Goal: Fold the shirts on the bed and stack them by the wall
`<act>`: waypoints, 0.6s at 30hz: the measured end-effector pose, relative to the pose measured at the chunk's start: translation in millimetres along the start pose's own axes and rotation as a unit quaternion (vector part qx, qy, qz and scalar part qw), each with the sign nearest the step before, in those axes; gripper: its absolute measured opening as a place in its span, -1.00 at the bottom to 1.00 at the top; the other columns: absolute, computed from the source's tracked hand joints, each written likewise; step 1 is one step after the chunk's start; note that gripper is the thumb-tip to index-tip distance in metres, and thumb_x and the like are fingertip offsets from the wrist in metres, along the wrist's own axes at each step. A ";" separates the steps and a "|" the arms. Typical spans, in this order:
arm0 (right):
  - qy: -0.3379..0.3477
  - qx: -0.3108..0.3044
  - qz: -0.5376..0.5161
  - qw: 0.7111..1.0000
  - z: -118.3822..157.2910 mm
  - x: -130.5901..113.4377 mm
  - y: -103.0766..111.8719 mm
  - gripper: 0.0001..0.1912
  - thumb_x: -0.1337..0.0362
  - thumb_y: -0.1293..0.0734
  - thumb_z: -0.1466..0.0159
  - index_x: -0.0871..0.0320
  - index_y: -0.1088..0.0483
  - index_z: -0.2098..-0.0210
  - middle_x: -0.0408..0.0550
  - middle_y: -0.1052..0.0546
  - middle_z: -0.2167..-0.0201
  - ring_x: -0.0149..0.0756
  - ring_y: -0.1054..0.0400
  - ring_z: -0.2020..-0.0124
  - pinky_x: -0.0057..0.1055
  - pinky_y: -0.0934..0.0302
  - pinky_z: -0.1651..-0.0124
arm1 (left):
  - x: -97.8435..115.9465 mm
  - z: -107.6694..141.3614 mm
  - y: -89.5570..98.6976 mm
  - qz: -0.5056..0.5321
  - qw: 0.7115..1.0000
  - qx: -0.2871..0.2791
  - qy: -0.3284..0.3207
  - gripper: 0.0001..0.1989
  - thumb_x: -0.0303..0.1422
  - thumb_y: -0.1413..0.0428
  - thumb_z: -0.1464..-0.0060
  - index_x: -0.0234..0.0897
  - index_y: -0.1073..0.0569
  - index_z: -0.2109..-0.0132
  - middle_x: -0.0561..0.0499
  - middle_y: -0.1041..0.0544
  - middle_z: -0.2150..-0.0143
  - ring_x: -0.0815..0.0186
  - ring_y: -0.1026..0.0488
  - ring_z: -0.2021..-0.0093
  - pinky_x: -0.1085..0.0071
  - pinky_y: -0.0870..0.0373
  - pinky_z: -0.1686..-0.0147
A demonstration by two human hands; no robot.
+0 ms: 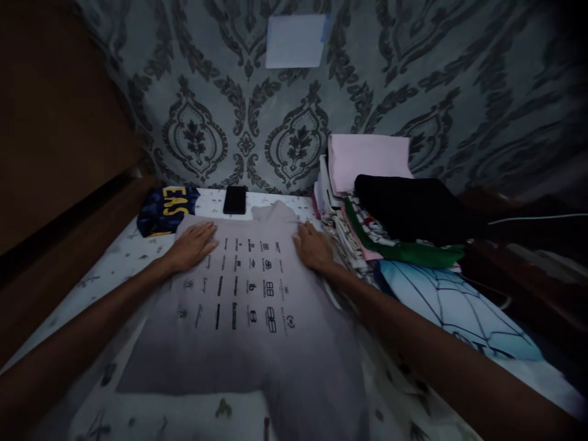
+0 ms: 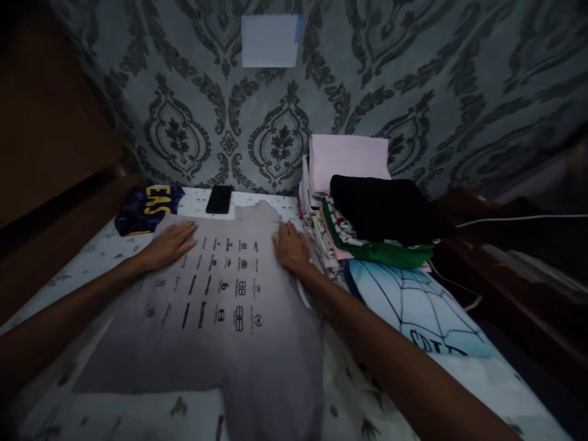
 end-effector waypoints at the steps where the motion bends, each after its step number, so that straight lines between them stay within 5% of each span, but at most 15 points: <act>1: -0.007 0.007 0.004 1.000 -0.8 3.3 1.3 -0.48 0.23 -0.07 -0.43 0.32 -0.17 -0.30 0.30 -0.16 -0.40 -0.04 0.01 -0.43 -0.03 0.08 -0.40 | -0.5 4.2 8.4 0.016 1.000 0.019 -0.010 -0.42 -0.08 0.03 -0.20 -0.32 -0.36 -0.24 -0.25 -0.28 -0.38 0.01 -0.15 -0.41 0.08 0.02 -0.38; 3: -0.011 0.024 0.004 1.000 4.2 0.2 4.7 -0.48 0.24 -0.08 -0.41 0.34 -0.18 -0.29 0.33 -0.18 -0.39 0.00 -0.01 -0.42 0.00 0.06 -0.40 | -3.0 16.9 28.6 0.037 0.994 0.100 0.017 -0.52 -0.16 0.06 -0.21 -0.33 -0.41 -0.15 -0.24 -0.41 -0.26 0.05 -0.32 -0.27 0.15 -0.20 -0.27; 6: 0.028 0.022 -0.018 0.999 30.0 -25.9 10.3 -0.46 0.22 -0.09 -0.40 0.39 -0.20 -0.28 0.36 -0.13 -0.40 0.08 0.05 -0.45 0.04 0.10 -0.41 | -16.5 45.4 52.8 0.021 0.967 0.180 0.180 -0.65 -0.19 0.09 -0.22 -0.30 -0.45 0.05 -0.15 -0.54 0.08 0.12 -0.48 0.07 0.26 -0.40 0.04; 9: 0.132 -0.040 -0.060 0.989 73.1 -70.8 12.4 -0.40 0.11 -0.07 -0.43 0.35 -0.17 -0.34 0.28 -0.04 -0.45 0.04 0.16 -0.48 0.03 0.19 -0.45 | -25.2 67.7 54.6 -0.036 0.952 0.090 0.292 -0.64 -0.05 0.01 -0.18 -0.25 -0.44 0.19 -0.08 -0.53 0.22 0.13 -0.48 0.18 0.31 -0.36 0.22; 13: 0.243 -0.123 -0.090 0.958 127.6 -124.9 10.2 -0.35 0.04 -0.02 -0.46 0.30 -0.09 -0.40 0.19 0.02 -0.48 -0.06 0.24 -0.50 -0.02 0.28 -0.48 | -15.8 69.0 44.2 -0.109 0.956 0.019 0.272 -0.65 0.00 -0.12 -0.07 -0.22 -0.42 0.29 -0.10 -0.52 0.14 0.10 -0.48 0.11 0.35 -0.32 0.25; 18: 0.253 -0.136 -0.079 0.955 153.0 -143.6 6.7 -0.40 0.09 -0.01 -0.48 0.30 -0.13 -0.38 0.20 -0.03 -0.46 -0.11 0.20 -0.49 -0.05 0.32 -0.49 | -4.9 61.4 42.7 -0.097 0.961 0.034 0.256 -0.83 -0.22 -0.08 -0.11 -0.23 -0.40 0.24 -0.04 -0.53 0.20 0.15 -0.48 0.14 0.38 -0.30 0.29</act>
Point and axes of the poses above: each hand's wrist, its own z-axis away from the middle knuckle, its own y-axis out of the back of the hand, x = y × z, the point moved 4 cm from there along -z, towards the middle knuckle
